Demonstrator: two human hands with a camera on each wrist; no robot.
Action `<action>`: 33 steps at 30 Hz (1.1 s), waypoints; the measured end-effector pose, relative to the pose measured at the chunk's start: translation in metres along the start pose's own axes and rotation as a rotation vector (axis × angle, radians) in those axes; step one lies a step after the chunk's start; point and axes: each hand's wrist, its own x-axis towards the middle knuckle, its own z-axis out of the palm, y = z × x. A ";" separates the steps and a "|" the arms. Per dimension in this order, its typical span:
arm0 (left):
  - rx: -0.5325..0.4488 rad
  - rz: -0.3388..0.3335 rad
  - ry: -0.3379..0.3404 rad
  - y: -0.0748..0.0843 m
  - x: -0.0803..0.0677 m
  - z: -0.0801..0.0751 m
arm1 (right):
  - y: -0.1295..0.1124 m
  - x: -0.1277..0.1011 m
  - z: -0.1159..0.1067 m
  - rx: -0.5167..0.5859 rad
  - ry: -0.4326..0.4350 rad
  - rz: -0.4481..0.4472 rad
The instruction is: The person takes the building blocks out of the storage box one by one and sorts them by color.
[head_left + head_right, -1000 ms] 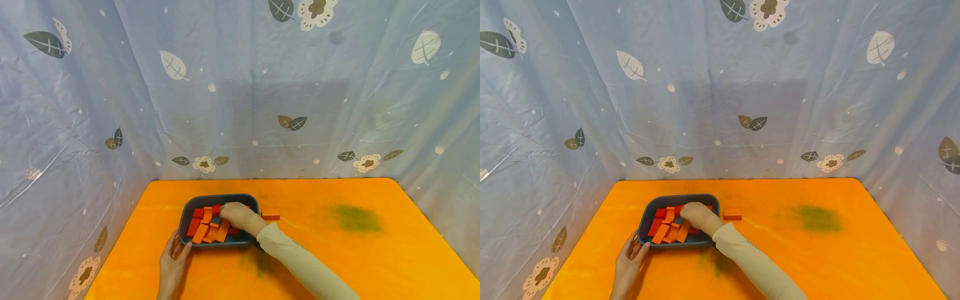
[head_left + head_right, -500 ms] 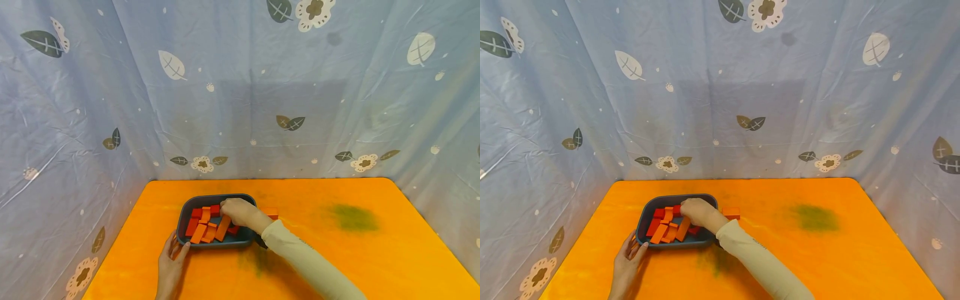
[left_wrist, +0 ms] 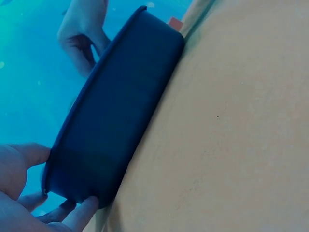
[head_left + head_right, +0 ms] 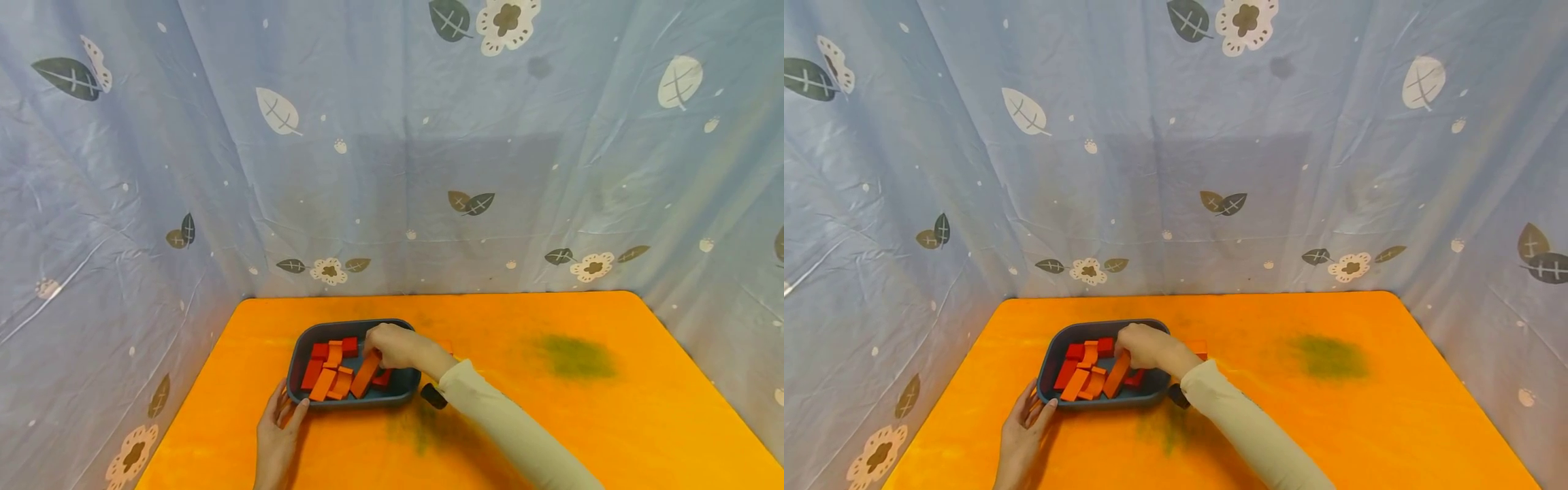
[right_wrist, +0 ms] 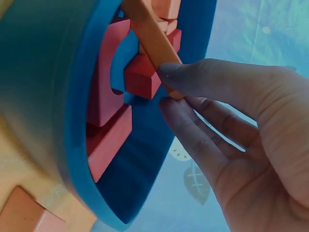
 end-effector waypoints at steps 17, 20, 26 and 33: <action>-0.010 -0.007 0.008 -0.001 0.000 0.001 | 0.021 -0.019 0.015 0.273 0.113 -0.015; -0.014 -0.007 0.009 -0.001 -0.001 0.002 | 0.023 -0.021 0.018 0.309 0.128 -0.004; -0.017 -0.008 0.005 -0.001 -0.001 0.002 | 0.025 -0.025 0.022 0.364 0.154 0.005; -0.012 -0.001 0.009 -0.001 -0.001 0.001 | 0.027 -0.026 0.025 0.415 0.164 0.016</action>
